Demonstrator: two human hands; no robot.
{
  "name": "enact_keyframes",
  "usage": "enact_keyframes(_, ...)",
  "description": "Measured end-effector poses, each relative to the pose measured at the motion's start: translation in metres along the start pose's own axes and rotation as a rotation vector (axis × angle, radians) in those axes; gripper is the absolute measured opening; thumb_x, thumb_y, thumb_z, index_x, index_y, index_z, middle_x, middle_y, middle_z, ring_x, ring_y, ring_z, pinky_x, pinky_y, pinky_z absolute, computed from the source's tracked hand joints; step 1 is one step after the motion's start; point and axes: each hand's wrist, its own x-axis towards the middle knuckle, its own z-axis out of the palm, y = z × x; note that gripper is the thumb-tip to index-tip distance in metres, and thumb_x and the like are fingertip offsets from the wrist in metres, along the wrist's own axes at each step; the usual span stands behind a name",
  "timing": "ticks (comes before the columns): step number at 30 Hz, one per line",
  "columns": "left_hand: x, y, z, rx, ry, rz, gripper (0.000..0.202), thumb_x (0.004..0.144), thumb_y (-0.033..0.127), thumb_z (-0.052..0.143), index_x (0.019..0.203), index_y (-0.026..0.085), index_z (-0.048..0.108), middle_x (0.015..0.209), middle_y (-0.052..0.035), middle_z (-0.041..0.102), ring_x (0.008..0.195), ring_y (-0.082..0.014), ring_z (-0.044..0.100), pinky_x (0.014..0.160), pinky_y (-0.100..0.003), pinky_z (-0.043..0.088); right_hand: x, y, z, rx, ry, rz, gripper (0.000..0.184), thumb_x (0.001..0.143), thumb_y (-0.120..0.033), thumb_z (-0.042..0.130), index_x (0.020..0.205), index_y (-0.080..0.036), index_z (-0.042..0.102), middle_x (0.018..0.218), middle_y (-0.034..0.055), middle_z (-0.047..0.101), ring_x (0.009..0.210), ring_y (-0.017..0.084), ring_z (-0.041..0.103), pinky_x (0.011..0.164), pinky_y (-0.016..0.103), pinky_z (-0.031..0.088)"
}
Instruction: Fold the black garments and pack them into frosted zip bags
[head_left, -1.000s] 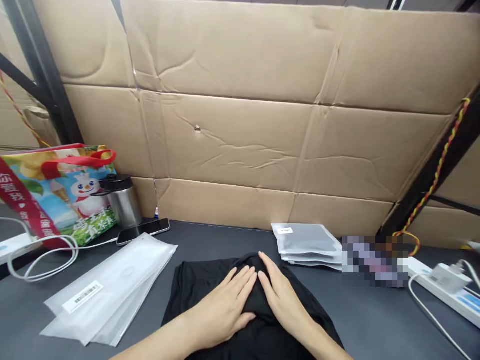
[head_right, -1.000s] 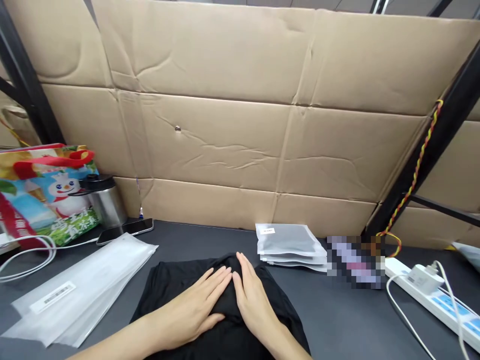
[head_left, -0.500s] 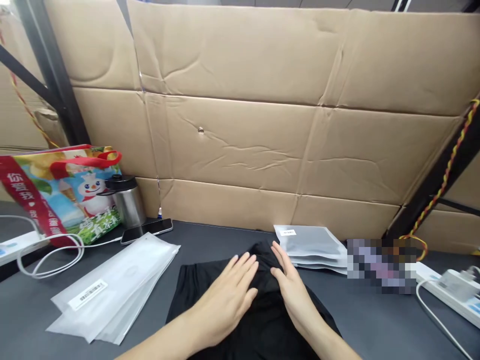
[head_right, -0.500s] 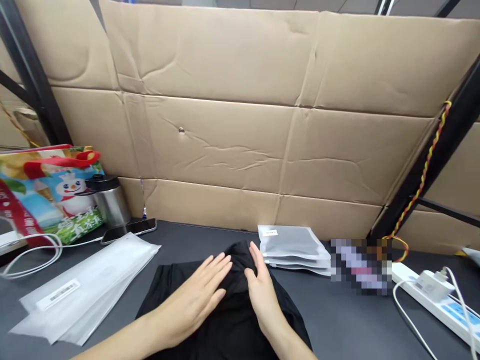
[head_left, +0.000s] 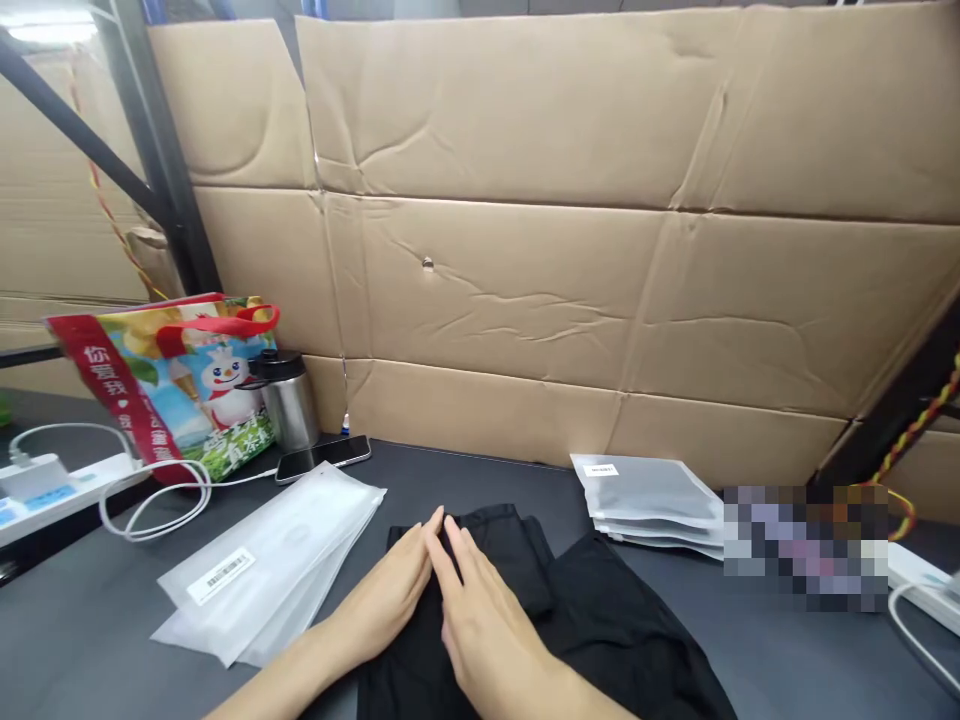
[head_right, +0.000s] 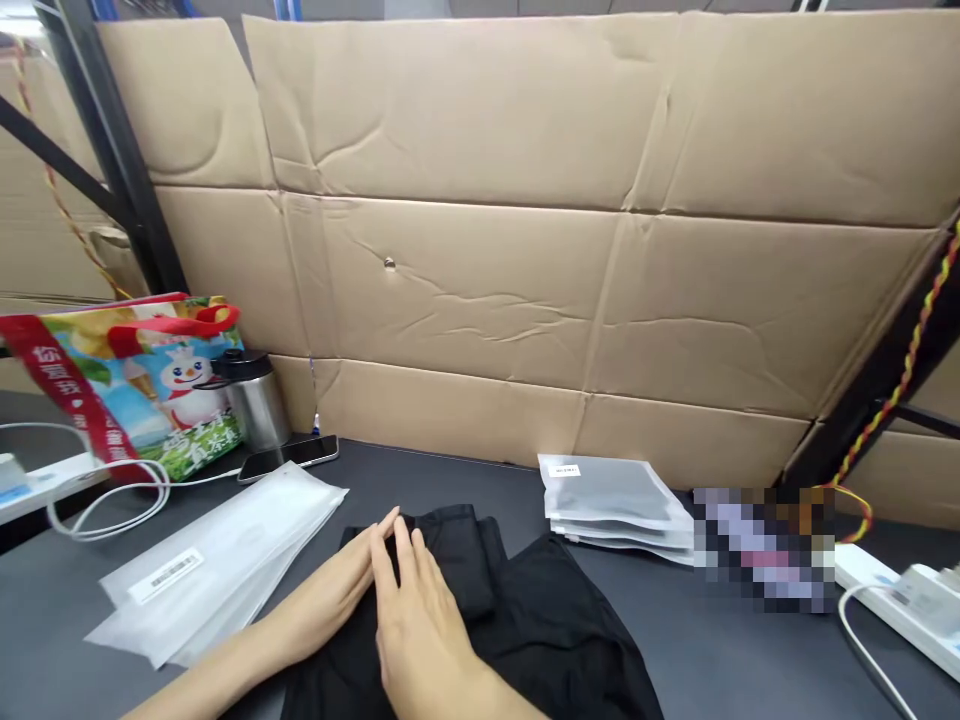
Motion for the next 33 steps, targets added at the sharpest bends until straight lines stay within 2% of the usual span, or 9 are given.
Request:
enact_keyframes(4, -0.001, 0.004, -0.004, -0.060, 0.015, -0.058, 0.052, 0.101, 0.027, 0.027, 0.149, 0.024, 0.009, 0.149, -0.0079, 0.031, 0.134, -0.0200, 0.032, 0.108, -0.040, 0.032, 0.005, -0.009, 0.012, -0.146, 0.012, 0.059, 0.076, 0.079, -0.023, 0.057, 0.144, -0.003, 0.022, 0.147, 0.0230, 0.023, 0.133, 0.042, 0.022, 0.103, 0.060, 0.031)
enact_keyframes(8, -0.002, 0.014, -0.010, -0.113, 0.002, -0.114, 0.057, 0.101, 0.034, 0.028, 0.149, 0.025, -0.002, 0.147, -0.0070, 0.036, 0.134, -0.0179, 0.034, 0.108, -0.038, 0.032, 0.013, -0.001, 0.013, -0.294, -0.114, 0.160, 0.056, 0.079, -0.012, 0.055, 0.131, 0.007, 0.043, 0.126, 0.0341, 0.048, 0.117, 0.046, 0.047, 0.091, 0.059, 0.045)
enact_keyframes(11, -0.003, 0.015, -0.010, -0.076, -0.025, -0.123, 0.057, 0.102, 0.037, 0.027, 0.149, 0.024, -0.002, 0.148, -0.0077, 0.035, 0.135, -0.0178, 0.031, 0.110, -0.039, 0.029, -0.001, 0.018, 0.005, -0.326, -0.133, 0.008, 0.052, 0.078, 0.000, 0.046, 0.129, 0.003, 0.047, 0.126, 0.0287, 0.051, 0.115, 0.038, 0.052, 0.091, 0.048, 0.050)
enact_keyframes(14, -0.003, 0.008, -0.006, 0.073, -0.027, -0.074, 0.052, 0.101, 0.038, 0.029, 0.148, 0.023, 0.015, 0.150, -0.0075, 0.030, 0.137, -0.0222, 0.024, 0.111, -0.045, 0.025, -0.028, 0.045, -0.017, -0.244, -0.132, -0.211, 0.060, 0.077, 0.005, 0.040, 0.135, -0.007, 0.042, 0.135, 0.0152, 0.049, 0.123, 0.028, 0.047, 0.099, 0.041, 0.045)
enact_keyframes(17, -0.002, -0.001, -0.001, 0.230, -0.047, 0.032, 0.048, 0.101, 0.036, 0.032, 0.146, 0.023, 0.026, 0.149, -0.0062, 0.031, 0.137, -0.0247, 0.024, 0.111, -0.048, 0.023, -0.050, 0.066, -0.042, -0.209, -0.153, -0.126, 0.059, 0.077, 0.006, 0.039, 0.134, -0.011, 0.045, 0.131, 0.0115, 0.054, 0.118, 0.022, 0.053, 0.098, 0.035, 0.047)
enact_keyframes(20, 0.001, -0.003, 0.004, 0.323, -0.065, 0.096, 0.049, 0.100, 0.035, 0.033, 0.146, 0.022, 0.024, 0.149, -0.0071, 0.031, 0.137, -0.0251, 0.026, 0.111, -0.048, 0.024, -0.052, 0.068, -0.059, -0.186, -0.206, 0.006, 0.052, 0.083, -0.009, 0.051, 0.134, -0.013, 0.045, 0.130, 0.0135, 0.055, 0.114, 0.024, 0.057, 0.096, 0.038, 0.049)
enact_keyframes(24, 0.002, 0.003, 0.001, 0.354, -0.068, 0.100, 0.049, 0.100, 0.035, 0.035, 0.146, 0.023, 0.025, 0.149, -0.0060, 0.032, 0.136, -0.0245, 0.027, 0.111, -0.047, 0.026, -0.038, 0.062, -0.053, -0.117, -0.200, -0.037, 0.069, 0.080, -0.037, 0.065, 0.140, -0.018, 0.038, 0.145, 0.0117, 0.037, 0.132, 0.029, 0.036, 0.106, 0.046, 0.036)
enact_keyframes(28, -0.009, -0.002, -0.027, 0.300, 0.003, 0.060, 0.046, 0.100, 0.035, 0.033, 0.145, 0.028, 0.026, 0.151, -0.0007, 0.028, 0.137, -0.0215, 0.026, 0.112, -0.042, 0.025, -0.030, 0.070, -0.026, -0.091, -0.137, -0.030, 0.052, 0.089, -0.032, 0.054, 0.138, -0.021, 0.040, 0.143, 0.0073, 0.042, 0.133, 0.023, 0.034, 0.109, 0.044, 0.031)
enact_keyframes(33, -0.048, -0.050, -0.078, 0.301, 0.179, -0.265, 0.047, 0.093, 0.048, 0.039, 0.133, 0.024, 0.047, 0.144, -0.0040, 0.041, 0.131, -0.0285, 0.038, 0.108, -0.044, 0.031, -0.035, 0.079, -0.006, -0.101, -0.041, -0.043, 0.054, 0.084, -0.024, 0.063, 0.134, -0.022, 0.046, 0.137, 0.0065, 0.049, 0.127, 0.023, 0.043, 0.106, 0.041, 0.037)
